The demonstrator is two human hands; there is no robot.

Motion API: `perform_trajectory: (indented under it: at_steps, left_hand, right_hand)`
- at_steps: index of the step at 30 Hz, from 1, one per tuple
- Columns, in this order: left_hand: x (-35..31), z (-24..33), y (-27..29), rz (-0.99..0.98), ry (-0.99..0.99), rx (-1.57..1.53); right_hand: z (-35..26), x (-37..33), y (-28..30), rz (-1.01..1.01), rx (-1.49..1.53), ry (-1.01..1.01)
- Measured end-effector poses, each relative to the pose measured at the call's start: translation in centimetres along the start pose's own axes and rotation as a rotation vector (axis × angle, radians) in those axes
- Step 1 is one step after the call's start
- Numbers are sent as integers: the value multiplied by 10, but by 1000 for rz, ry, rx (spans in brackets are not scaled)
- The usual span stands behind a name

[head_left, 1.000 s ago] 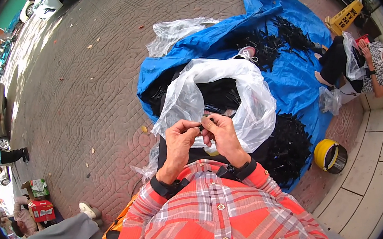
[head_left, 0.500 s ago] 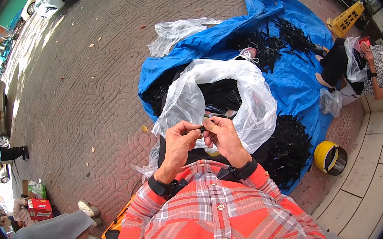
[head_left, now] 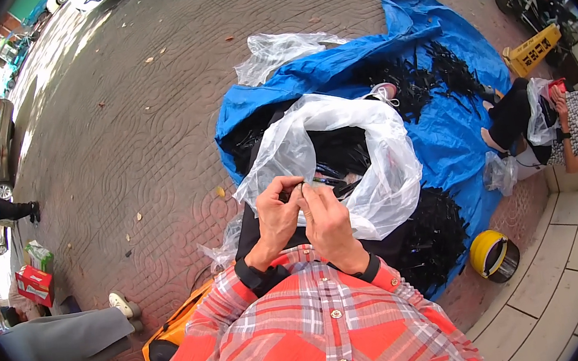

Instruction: Sorting and inspecting small black rubber or plastic shoe components from a pile on a blue tarp.

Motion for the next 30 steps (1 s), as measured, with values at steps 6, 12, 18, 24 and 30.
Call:
perform_trajectory:
  at_steps: [6,12,18,24,30]
  left_hand:
    - [5,3,8,-134,315,-392]
    - [2,8,3,-288,304,-485]
    - [0,4,3,-286,388,-582]
    - [0,-4,5,-323,257,-295]
    - [5,13,4,-323,240,-121]
  right_hand:
    - [-11,-4,3,-75,-44,126]
    - [-5,-5,12,-98,22,236]
    - [-6,26,42,40,-209,91]
    - [2,25,30,-191,-240,119]
    - [61,-6,-5,-502,727,-673]
Point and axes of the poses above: each hand's wrist, its own x-axis towards the middle knuckle, its own y-axis out of the back of the hand, z = x × y, the point moved 6 cm from there along x, towards the middle knuckle, and after that the axes turned 1 degree about z, right-handed, at the moved point
